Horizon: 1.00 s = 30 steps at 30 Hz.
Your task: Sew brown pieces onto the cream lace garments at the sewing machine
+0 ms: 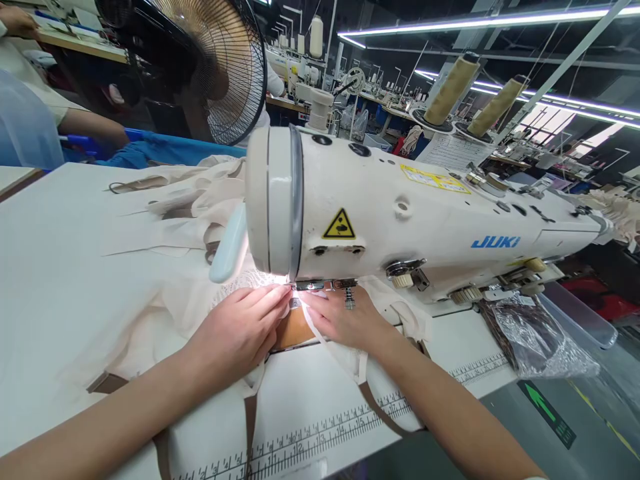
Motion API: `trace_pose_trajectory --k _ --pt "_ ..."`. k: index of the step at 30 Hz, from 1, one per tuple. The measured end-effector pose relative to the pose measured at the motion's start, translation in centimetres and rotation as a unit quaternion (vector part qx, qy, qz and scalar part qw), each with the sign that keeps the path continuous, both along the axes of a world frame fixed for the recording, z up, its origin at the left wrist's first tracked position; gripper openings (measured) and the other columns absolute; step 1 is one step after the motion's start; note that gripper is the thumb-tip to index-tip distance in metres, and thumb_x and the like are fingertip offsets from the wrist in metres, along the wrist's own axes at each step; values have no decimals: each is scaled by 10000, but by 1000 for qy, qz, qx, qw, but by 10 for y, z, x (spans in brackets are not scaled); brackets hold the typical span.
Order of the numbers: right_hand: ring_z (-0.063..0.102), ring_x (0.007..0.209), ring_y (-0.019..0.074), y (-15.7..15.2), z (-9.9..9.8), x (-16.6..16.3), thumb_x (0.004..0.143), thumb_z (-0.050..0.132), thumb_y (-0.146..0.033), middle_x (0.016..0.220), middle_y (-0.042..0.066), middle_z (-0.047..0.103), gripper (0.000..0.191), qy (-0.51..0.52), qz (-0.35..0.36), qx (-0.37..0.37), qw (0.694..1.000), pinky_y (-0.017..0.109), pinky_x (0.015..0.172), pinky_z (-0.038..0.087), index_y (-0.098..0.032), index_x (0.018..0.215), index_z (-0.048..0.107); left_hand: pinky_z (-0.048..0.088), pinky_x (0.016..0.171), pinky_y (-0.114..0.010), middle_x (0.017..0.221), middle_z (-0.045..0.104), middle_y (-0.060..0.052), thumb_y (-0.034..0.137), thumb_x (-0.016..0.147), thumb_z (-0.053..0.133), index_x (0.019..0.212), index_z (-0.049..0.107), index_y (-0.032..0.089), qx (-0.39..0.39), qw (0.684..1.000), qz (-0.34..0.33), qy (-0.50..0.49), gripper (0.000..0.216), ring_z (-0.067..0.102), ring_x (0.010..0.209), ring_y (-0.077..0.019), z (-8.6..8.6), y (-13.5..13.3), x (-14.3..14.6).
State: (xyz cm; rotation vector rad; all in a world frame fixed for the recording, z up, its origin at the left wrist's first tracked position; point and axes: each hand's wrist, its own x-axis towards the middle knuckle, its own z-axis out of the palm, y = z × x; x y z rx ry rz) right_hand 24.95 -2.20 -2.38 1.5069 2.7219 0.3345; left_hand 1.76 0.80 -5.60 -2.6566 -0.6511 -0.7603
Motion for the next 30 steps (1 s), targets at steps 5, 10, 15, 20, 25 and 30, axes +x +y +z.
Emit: trace_pose_trajectory --k 5,10,15,20,25,30 --pt "630 1140 224 1 -8 0 1077 342 -292 1381 68 662 436 8 -13 8 1000 303 752 544 -351 1442 572 546 810 -394 1139 742 -139 81 958 367 1146 696 62 24 1000 8 11 378 678 1039 -256 2 0 2" --pt "596 1228 227 2 -13 1 1084 319 -300 1377 50 673 458 16 -12 15 1000 314 776 522 -345 1481 542 535 794 -385 1107 744 -142 75 950 374 1132 691 49 30 999 8 16 366 679 1019 -250 4 1 2" --pt "591 1244 228 2 -10 2 1082 326 -298 1436 47 643 455 16 -6 10 1000 329 786 507 -332 1471 559 523 800 -376 1105 742 -131 85 966 363 1137 691 62 36 999 7 23 370 672 1009 -242 6 0 1" --pt "612 1215 209 4 -15 4 1084 353 -312 1318 44 711 431 28 5 37 999 311 808 498 -341 1445 587 509 803 -370 1108 735 -137 74 959 380 1127 700 67 34 999 2 14 362 661 1028 -245 6 1 2" --pt "637 1159 208 8 -23 7 1080 377 -330 1286 59 723 412 39 21 63 997 298 759 485 -334 1408 627 499 807 -362 1078 736 -132 79 975 353 1091 711 55 40 999 6 17 377 657 1013 -237 7 0 3" --pt "638 1143 207 8 -25 8 1077 380 -338 1289 56 718 408 52 24 74 996 296 735 485 -337 1394 636 491 824 -364 1097 730 -136 74 958 378 1116 703 55 30 999 5 19 362 649 1029 -242 6 0 2"
